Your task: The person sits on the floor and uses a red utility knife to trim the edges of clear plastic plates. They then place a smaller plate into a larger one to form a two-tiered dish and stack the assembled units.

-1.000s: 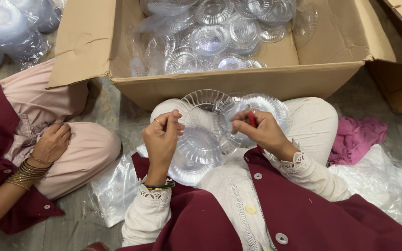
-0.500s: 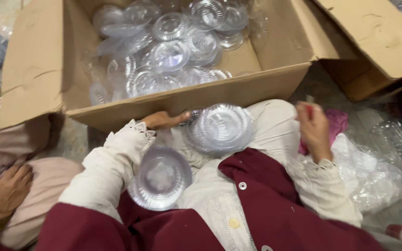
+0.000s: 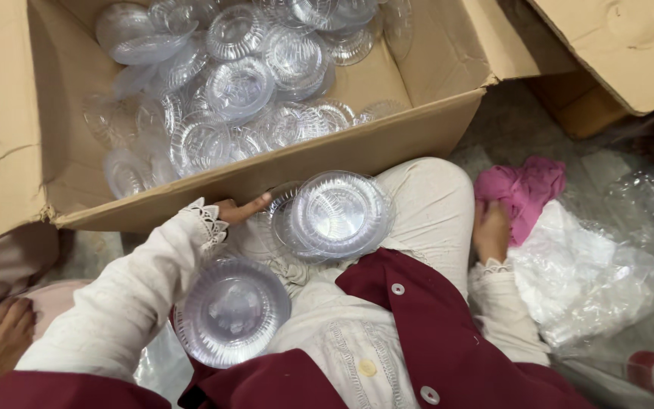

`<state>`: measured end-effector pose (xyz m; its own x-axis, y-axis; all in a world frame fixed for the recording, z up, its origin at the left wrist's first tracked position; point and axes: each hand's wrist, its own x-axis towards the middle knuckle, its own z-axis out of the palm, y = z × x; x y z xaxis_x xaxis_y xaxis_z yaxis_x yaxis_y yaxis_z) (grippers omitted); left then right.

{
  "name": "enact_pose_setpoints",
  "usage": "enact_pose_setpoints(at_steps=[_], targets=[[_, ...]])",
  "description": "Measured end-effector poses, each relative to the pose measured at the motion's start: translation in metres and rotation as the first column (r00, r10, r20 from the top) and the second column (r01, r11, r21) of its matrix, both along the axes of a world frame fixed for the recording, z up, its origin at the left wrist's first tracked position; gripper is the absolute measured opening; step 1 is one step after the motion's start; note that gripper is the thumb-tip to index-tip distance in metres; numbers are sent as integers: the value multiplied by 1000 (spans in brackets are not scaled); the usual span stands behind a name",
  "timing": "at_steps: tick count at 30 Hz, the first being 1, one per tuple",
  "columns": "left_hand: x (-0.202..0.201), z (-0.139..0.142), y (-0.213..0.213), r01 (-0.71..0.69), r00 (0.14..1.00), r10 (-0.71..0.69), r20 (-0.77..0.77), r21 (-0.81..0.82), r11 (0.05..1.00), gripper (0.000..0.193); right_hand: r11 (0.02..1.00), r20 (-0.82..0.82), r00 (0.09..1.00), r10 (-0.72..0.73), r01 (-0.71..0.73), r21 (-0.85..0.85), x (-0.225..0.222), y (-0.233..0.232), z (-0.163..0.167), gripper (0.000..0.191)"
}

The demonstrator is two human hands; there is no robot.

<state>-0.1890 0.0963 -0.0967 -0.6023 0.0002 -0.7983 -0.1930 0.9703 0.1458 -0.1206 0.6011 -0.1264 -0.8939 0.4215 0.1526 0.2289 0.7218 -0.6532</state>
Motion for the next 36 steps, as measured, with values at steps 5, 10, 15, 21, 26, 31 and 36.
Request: enact_pose_setpoints(at_steps=[5, 10, 15, 21, 26, 31, 36], targets=[[-8, 15, 33, 29, 997, -31, 72, 33, 999, 91, 879, -87, 878, 470, -475, -43, -46, -44, 34, 57], [7, 44, 37, 398, 917, -387, -103, 128, 909, 82, 643, 325, 611, 722, -766, 12, -60, -122, 16, 94], [16, 4, 42, 602, 724, -353, -592, 294, 742, 75, 493, 83, 543, 835, -675, -548, -56, -139, -10, 104], [12, -53, 72, -867, 371, 345, 862, 455, -203, 70, 503, 171, 716, 677, -280, -818, -52, -165, -27, 105], [2, -53, 98, -823, 559, 251, 790, 565, 53, 70, 427, 260, 790, 555, -1, -904, -16, -161, -15, 96], [-3, -37, 106, -665, 747, 216, 629, 712, 226, 75, 137, 267, 845, 463, 230, -964, 18, -160, -4, 93], [8, 2, 91, -250, 966, 194, 173, 819, 517, 85, 289, 282, 804, 524, 143, -947, 17, -169, 8, 90]])
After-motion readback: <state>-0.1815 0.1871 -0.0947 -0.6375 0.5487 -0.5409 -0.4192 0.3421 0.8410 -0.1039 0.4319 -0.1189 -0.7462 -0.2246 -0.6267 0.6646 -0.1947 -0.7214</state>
